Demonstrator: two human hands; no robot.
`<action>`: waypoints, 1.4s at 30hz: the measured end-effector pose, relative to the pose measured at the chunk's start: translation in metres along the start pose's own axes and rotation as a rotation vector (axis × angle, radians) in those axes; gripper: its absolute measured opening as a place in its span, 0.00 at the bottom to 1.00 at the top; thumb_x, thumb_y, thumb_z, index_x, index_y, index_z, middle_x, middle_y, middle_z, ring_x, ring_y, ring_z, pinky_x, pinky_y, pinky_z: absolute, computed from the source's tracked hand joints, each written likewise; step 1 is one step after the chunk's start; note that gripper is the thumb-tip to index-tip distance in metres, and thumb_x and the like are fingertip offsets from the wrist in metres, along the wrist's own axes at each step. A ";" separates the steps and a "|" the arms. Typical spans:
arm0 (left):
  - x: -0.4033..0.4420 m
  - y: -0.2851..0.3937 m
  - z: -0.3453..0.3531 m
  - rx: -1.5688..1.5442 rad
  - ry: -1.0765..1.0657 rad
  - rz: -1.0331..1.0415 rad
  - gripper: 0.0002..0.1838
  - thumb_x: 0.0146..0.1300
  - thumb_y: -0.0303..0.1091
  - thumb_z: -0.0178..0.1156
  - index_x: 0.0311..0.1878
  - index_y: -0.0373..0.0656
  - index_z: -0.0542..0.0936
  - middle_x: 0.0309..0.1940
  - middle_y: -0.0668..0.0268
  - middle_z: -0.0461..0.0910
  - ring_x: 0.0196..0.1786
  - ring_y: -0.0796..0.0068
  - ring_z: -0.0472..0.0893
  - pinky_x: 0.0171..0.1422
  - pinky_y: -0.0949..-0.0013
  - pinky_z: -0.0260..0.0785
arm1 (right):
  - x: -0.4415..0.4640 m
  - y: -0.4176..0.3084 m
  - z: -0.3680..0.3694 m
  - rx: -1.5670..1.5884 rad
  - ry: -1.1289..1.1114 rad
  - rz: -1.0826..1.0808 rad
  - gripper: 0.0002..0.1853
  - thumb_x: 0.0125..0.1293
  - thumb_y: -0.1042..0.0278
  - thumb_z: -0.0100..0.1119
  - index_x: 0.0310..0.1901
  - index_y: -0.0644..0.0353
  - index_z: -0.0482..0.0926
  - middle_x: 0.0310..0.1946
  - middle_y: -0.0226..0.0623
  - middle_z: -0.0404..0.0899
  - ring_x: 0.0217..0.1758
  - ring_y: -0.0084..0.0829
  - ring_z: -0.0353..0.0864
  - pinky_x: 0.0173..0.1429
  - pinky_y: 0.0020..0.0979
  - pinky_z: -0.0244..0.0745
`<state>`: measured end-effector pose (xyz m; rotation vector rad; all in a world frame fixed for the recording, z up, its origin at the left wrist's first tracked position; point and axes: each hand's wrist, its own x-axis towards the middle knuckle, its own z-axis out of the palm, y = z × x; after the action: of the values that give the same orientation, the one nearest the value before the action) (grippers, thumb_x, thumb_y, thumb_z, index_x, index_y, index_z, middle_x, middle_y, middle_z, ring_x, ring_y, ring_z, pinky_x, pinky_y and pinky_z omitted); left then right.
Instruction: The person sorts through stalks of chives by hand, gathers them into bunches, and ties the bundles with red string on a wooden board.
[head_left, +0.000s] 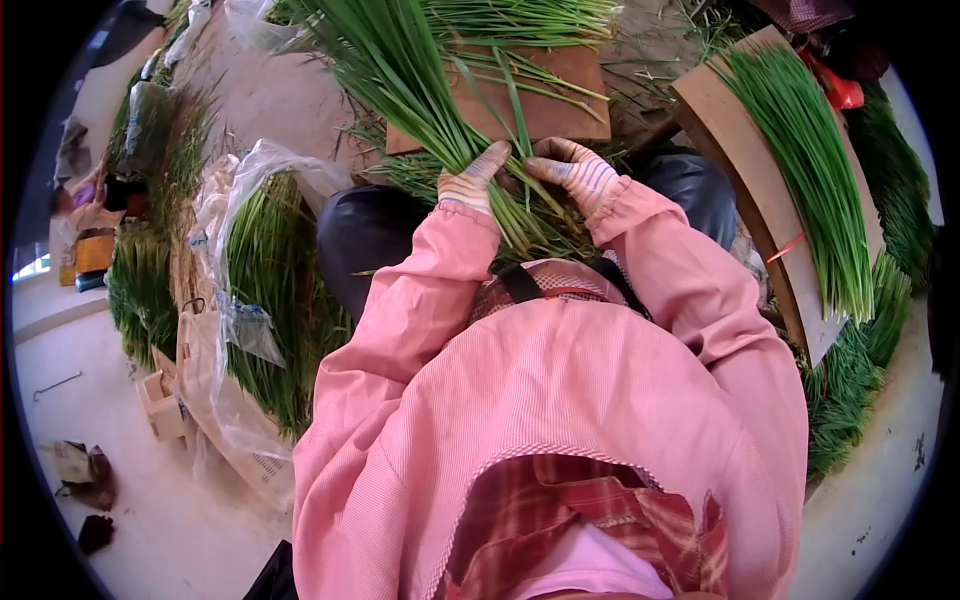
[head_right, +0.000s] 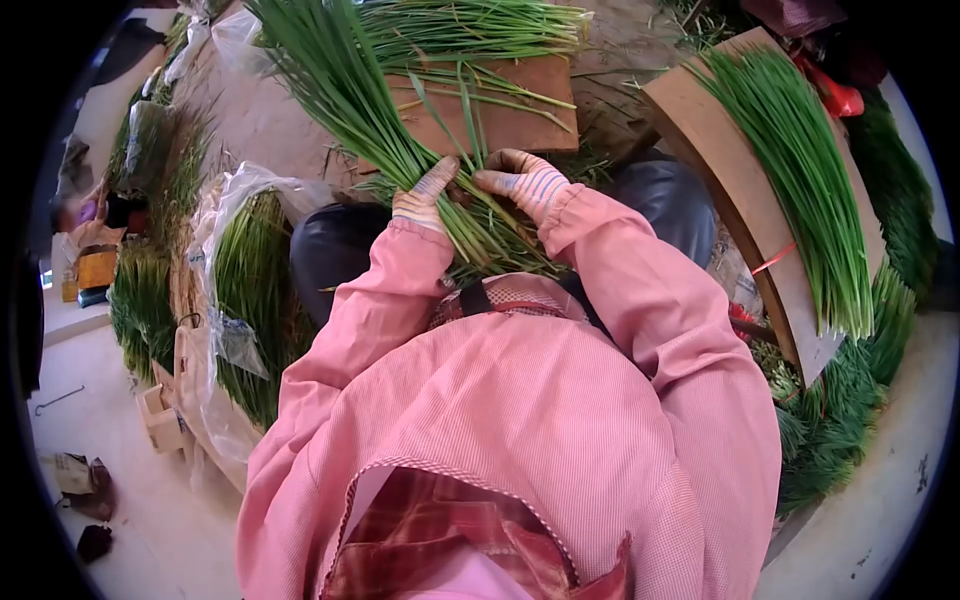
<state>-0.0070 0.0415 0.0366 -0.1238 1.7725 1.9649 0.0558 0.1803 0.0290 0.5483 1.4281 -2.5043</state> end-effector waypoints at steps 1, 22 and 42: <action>0.005 -0.006 -0.003 -0.219 -0.006 0.018 0.09 0.46 0.32 0.65 0.27 0.43 0.73 0.17 0.67 0.70 0.19 0.73 0.69 0.22 0.71 0.65 | 0.004 0.002 0.005 0.114 0.026 -0.045 0.10 0.54 0.69 0.60 0.39 0.59 0.74 0.31 0.31 0.76 0.32 0.23 0.74 0.38 0.26 0.71; 0.038 0.053 -0.035 -0.412 -0.212 0.208 0.16 0.42 0.35 0.68 0.33 0.42 0.73 0.21 0.65 0.73 0.20 0.70 0.73 0.22 0.65 0.70 | -0.027 -0.039 -0.005 -0.445 -0.150 -0.089 0.18 0.62 0.57 0.46 0.48 0.61 0.71 0.35 0.33 0.76 0.35 0.23 0.74 0.35 0.23 0.69; 0.002 -0.030 -0.002 -0.595 -0.242 -0.382 0.13 0.46 0.33 0.65 0.33 0.44 0.74 0.29 0.60 0.76 0.30 0.64 0.77 0.35 0.62 0.74 | -0.003 0.014 -0.001 -0.119 -0.023 -0.043 0.10 0.53 0.68 0.61 0.37 0.60 0.75 0.28 0.27 0.76 0.29 0.17 0.71 0.33 0.19 0.67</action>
<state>0.0026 0.0413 0.0079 -0.3730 0.8947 2.0467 0.0636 0.1740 0.0183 0.4705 1.5843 -2.4298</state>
